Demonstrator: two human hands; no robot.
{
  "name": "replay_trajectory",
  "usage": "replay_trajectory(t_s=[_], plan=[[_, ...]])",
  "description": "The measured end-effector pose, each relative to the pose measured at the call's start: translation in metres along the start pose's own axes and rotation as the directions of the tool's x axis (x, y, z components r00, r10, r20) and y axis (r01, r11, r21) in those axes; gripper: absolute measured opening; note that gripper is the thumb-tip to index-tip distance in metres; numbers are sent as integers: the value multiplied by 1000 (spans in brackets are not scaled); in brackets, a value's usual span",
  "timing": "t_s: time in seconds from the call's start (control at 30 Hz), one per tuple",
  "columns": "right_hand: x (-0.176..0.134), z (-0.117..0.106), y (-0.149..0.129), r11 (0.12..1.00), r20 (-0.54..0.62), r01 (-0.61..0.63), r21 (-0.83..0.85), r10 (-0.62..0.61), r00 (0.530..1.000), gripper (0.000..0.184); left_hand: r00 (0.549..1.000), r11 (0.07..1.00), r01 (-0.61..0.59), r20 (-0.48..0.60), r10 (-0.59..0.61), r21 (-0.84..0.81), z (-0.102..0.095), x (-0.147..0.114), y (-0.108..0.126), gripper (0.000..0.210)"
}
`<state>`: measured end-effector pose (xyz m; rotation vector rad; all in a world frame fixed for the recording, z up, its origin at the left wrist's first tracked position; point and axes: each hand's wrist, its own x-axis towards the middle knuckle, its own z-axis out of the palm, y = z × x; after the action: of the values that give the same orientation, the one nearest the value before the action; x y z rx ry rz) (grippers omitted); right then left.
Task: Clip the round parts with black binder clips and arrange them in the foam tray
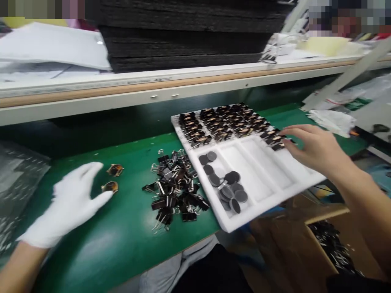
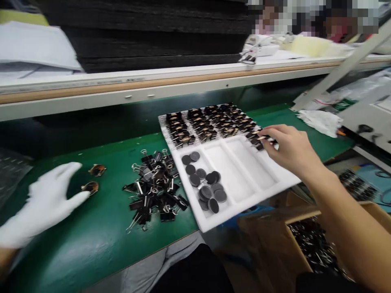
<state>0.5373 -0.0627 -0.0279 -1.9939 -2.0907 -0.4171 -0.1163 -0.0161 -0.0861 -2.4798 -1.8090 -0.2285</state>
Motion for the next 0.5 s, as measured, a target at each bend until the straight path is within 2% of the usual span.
replay_trajectory(t_s=[0.03, 0.07, 0.1, 0.17, 0.2, 0.23, 0.33, 0.4, 0.5], plan=[[1, -2, -24, 992, 42, 96, 79, -100, 994, 31, 999, 999, -30, 44, 28, 43, 4, -4, 2, 75], [2, -2, -47, 963, 125, 196, 186, -221, 967, 30, 995, 998, -45, 92, 41, 46, 7, -8, 4, 74], [2, 1, -67, 920, 216, 256, 296, -325, 921, 30, 994, 999, -30, 110, 26, 36, 11, -11, 5, 71], [1, 13, -95, 859, 389, 263, 438, -445, 807, 34, 991, 1000, -10, 136, 11, -12, 17, -18, 8, 67], [0, 22, -103, 853, 444, 240, 463, -457, 771, 36, 991, 999, -5, 137, 11, -39, 18, -20, 9, 64], [0, 31, -107, 856, 476, 218, 468, -453, 754, 36, 991, 998, 6, 133, 2, -60, 20, -22, 10, 64], [6, 49, -106, 849, 505, 182, 495, -452, 735, 25, 994, 992, 21, 111, -7, -127, 20, -24, 11, 67], [14, 50, -104, 840, 544, 150, 521, -462, 700, 18, 994, 984, 17, 112, 3, -178, 17, -25, 12, 65], [25, 38, -109, 850, 593, 100, 517, -440, 675, 21, 992, 970, 16, 126, 15, -242, 14, -27, 14, 60]])
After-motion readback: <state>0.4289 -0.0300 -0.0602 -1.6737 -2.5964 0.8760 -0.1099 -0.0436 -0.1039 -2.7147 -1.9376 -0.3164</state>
